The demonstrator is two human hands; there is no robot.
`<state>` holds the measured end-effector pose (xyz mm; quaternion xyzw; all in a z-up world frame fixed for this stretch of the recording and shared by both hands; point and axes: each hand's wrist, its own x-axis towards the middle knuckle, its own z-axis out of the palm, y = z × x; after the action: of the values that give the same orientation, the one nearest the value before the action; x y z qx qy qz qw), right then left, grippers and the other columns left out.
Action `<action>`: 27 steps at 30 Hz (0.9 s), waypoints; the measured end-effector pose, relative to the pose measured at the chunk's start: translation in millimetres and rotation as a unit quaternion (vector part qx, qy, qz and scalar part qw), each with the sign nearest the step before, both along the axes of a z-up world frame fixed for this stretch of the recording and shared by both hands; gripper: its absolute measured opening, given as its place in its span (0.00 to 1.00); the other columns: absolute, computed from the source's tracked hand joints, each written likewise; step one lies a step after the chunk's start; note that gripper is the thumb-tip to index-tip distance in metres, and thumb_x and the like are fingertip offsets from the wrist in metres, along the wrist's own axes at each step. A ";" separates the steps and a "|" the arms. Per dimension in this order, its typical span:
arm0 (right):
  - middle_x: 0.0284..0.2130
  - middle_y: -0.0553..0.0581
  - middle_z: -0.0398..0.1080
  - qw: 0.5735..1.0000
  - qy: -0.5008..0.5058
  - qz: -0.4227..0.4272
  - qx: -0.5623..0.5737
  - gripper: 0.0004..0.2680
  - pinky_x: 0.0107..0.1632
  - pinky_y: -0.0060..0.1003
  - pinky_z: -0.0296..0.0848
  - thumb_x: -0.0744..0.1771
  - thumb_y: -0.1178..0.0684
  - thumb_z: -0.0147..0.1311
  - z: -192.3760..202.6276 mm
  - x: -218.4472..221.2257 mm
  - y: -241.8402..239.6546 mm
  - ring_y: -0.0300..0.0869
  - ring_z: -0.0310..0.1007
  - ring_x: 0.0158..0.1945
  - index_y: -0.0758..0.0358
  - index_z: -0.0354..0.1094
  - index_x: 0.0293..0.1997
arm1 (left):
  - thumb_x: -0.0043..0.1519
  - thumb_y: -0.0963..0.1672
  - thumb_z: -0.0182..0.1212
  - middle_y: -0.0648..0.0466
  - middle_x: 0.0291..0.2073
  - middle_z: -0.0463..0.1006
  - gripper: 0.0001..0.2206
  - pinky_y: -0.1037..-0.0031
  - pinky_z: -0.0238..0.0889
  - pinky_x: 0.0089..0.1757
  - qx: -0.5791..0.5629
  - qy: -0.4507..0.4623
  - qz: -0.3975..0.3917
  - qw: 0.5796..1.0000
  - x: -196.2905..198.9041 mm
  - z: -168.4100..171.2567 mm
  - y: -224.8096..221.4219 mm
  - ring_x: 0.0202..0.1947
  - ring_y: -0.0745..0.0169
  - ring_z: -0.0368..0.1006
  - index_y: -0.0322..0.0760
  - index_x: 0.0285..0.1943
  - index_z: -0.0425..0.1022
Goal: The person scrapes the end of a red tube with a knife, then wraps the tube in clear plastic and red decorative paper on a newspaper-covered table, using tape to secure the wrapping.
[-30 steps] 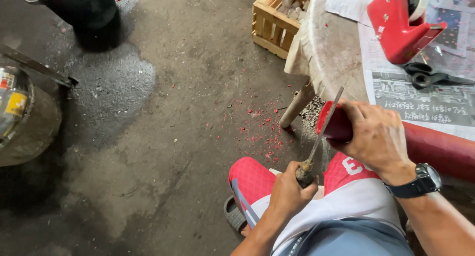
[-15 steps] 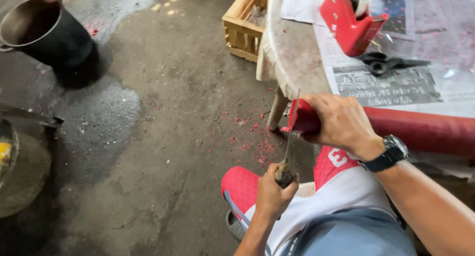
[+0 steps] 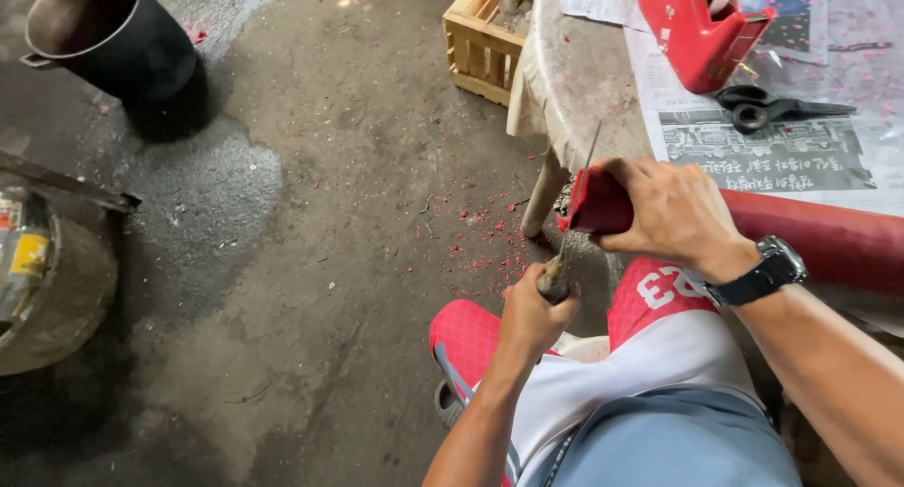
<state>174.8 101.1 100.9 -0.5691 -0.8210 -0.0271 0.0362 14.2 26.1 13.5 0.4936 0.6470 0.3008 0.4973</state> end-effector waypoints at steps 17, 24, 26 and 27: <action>0.39 0.59 0.64 0.995 0.022 0.098 0.016 0.31 0.32 0.47 0.67 0.50 0.40 0.58 11.5 -0.5 3.3 0.53 0.67 0.36 0.56 0.51 0.55 | 0.46 0.49 0.59 0.58 0.21 0.73 0.12 0.77 0.60 0.29 0.003 -0.014 0.013 1.000 -13.5 17.0 -39.0 0.24 0.69 0.68 0.41 0.33 0.68; 0.36 0.57 0.66 0.994 0.046 0.085 0.045 0.30 0.32 0.44 0.67 0.50 0.35 0.59 5.1 2.9 8.2 0.49 0.68 0.37 0.56 0.55 0.50 | 0.46 0.48 0.59 0.59 0.19 0.71 0.12 0.79 0.59 0.28 -0.021 -0.029 -0.006 0.999 -6.3 24.8 -40.1 0.22 0.71 0.63 0.40 0.33 0.68; 0.36 0.56 0.66 0.995 0.045 0.080 0.047 0.29 0.33 0.44 0.67 0.50 0.35 0.59 5.1 1.7 9.5 0.49 0.68 0.38 0.57 0.55 0.50 | 0.46 0.48 0.59 0.59 0.19 0.71 0.12 0.78 0.59 0.28 -0.020 -0.022 -0.008 1.000 -6.0 25.3 -40.1 0.21 0.70 0.63 0.41 0.32 0.67; 0.36 0.56 0.67 0.995 0.042 0.074 0.045 0.29 0.33 0.43 0.68 0.50 0.35 0.59 4.1 1.0 8.3 0.48 0.68 0.38 0.57 0.56 0.50 | 0.46 0.49 0.59 0.59 0.19 0.70 0.12 0.78 0.59 0.28 -0.022 -0.019 -0.009 1.000 -6.0 25.1 -42.3 0.21 0.70 0.63 0.41 0.31 0.67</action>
<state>175.8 109.4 105.0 -0.5049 -0.8568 -0.0370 0.0983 8.2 -16.2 38.6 0.4826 0.6397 0.2914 0.5225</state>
